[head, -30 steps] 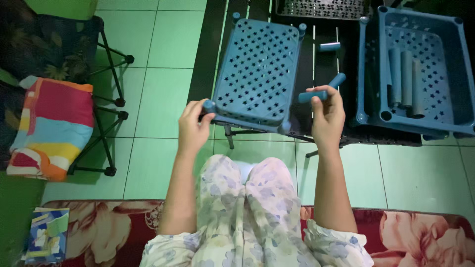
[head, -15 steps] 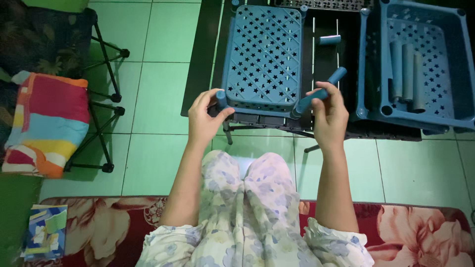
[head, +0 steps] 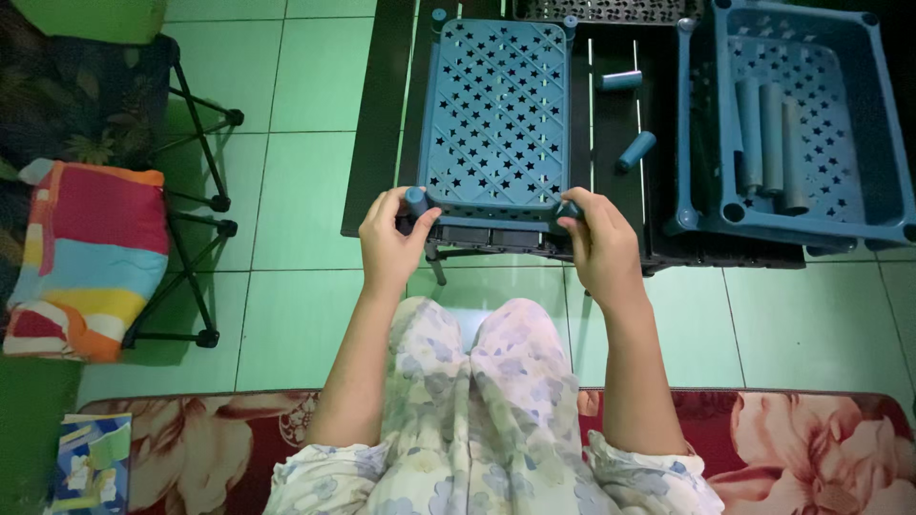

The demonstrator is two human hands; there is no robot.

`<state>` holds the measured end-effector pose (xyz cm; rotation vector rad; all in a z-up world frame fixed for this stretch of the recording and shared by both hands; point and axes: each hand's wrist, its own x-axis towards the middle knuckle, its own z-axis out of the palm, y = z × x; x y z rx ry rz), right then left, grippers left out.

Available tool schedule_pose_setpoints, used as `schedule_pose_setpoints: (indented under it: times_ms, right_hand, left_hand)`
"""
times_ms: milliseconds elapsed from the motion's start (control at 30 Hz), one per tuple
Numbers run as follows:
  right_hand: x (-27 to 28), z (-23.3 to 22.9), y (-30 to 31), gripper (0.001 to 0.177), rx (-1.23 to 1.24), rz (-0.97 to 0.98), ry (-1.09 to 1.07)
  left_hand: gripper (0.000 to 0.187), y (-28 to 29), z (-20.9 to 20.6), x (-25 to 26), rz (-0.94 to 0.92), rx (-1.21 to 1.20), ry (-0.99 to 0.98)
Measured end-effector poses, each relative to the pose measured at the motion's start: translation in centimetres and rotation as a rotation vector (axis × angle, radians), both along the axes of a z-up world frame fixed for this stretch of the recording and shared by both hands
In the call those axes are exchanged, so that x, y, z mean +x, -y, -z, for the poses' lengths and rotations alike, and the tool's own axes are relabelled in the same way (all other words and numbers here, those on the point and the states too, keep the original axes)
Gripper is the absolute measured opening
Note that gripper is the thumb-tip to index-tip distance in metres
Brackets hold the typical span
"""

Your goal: The person assembles a blue perforated plastic tray by inserting short cylindrical legs into corner sockets, then attaches longer cylindrical legs to the same tray. The person handles the tray and legs by hand on a black slatted table.

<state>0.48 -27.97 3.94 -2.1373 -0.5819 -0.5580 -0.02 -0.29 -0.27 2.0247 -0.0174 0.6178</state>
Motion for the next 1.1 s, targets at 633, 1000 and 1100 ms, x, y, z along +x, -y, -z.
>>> schedule_pose_setpoints:
  times_ms: [633,1000,1100]
  right_hand:
    - [0.3,3.7,-0.8,0.026,0.158,0.184,-0.074]
    - [1.3,2.5,1.1,0.023,0.17,0.057,-0.283]
    - [1.1,2.6,0.6,0.023,0.217,0.12,-0.315]
  left_hand:
    - [0.032,-0.3,-0.1,0.2,-0.015,0.037,-0.018]
    - [0.031,-0.2,-0.1,0.2,-0.006,0.016,-0.018]
    - [0.033,-0.2,0.0,0.2,-0.022,0.028,-0.037]
